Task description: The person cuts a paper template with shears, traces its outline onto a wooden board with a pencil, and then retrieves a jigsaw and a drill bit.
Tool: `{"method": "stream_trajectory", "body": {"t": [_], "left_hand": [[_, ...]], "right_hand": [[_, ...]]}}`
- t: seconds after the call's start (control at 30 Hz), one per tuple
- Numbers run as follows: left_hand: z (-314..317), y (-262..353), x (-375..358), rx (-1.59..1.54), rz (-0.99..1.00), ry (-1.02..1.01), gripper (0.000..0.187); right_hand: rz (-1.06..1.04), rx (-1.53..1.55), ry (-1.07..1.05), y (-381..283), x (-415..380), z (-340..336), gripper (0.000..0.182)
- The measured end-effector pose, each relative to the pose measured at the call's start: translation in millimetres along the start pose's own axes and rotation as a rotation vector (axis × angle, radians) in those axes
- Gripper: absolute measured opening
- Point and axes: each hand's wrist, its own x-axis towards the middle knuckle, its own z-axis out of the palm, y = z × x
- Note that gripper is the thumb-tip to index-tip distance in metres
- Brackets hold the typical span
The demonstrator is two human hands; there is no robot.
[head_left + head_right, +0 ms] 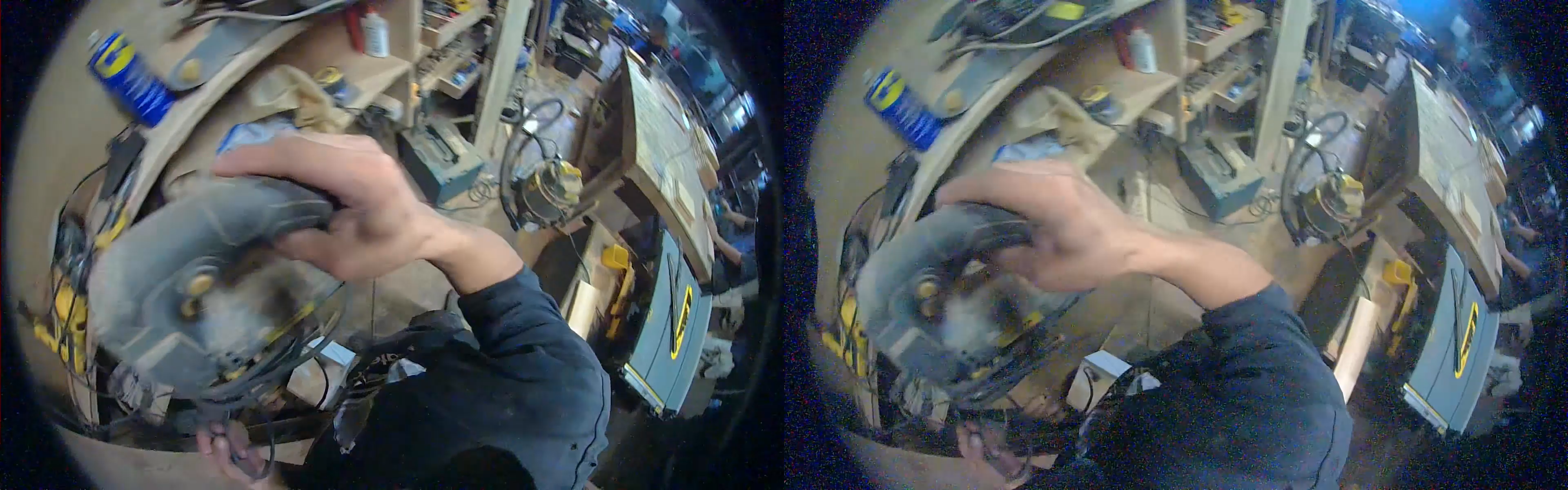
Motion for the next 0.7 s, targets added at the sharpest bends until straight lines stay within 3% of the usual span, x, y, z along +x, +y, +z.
{"method": "stream_trajectory", "body": {"t": [0.1, 0.2, 0.27, 0.3, 0.37, 0.43, 0.53, 0.57, 0.63, 0.7], "left_hand": [[47, -18, -14, 0.092, 0.131, -0.351, 0.059], [221, 19, -37, 0.430, 0.716, -0.148, 0.055], [278, -4, -15, -0.037, 0.157, -0.109, 0.042], [302, -12, 1, -0.255, -0.353, -0.116, 0.038], [377, -8, -1, -0.163, -0.469, -0.138, 0.029], [437, -9, -13, -0.130, -0.415, -0.338, 0.024], [511, -38, -35, -0.030, -0.409, -0.861, 0.021], [531, -56, -47, -0.032, -0.412, -1.063, 0.021], [576, -63, -72, 0.069, -0.462, -1.300, 0.021], [628, -47, -100, -0.194, -0.463, -1.307, 0.022]], "right_hand": [[0.198, -0.144, -0.057, -14, -61, -91, 0.064], [0.449, -0.292, -0.056, -24, -125, -174, 0.059], [0.606, -0.350, -0.065, -41, -164, -221, 0.058], [0.700, -0.404, -0.093, -51, -180, -244, 0.058], [0.838, -0.516, -0.097, -72, -209, -286, 0.059], [0.931, -0.620, -0.002, -92, -227, -322, 0.057], [1.224, -0.722, 0.307, -119, -247, -352, 0.050], [1.254, -0.663, 0.473, -121, -263, -361, 0.050], [1.278, -0.638, 0.557, -120, -266, -371, 0.051], [1.285, -0.650, 0.630, -111, -273, -385, 0.053]]}}
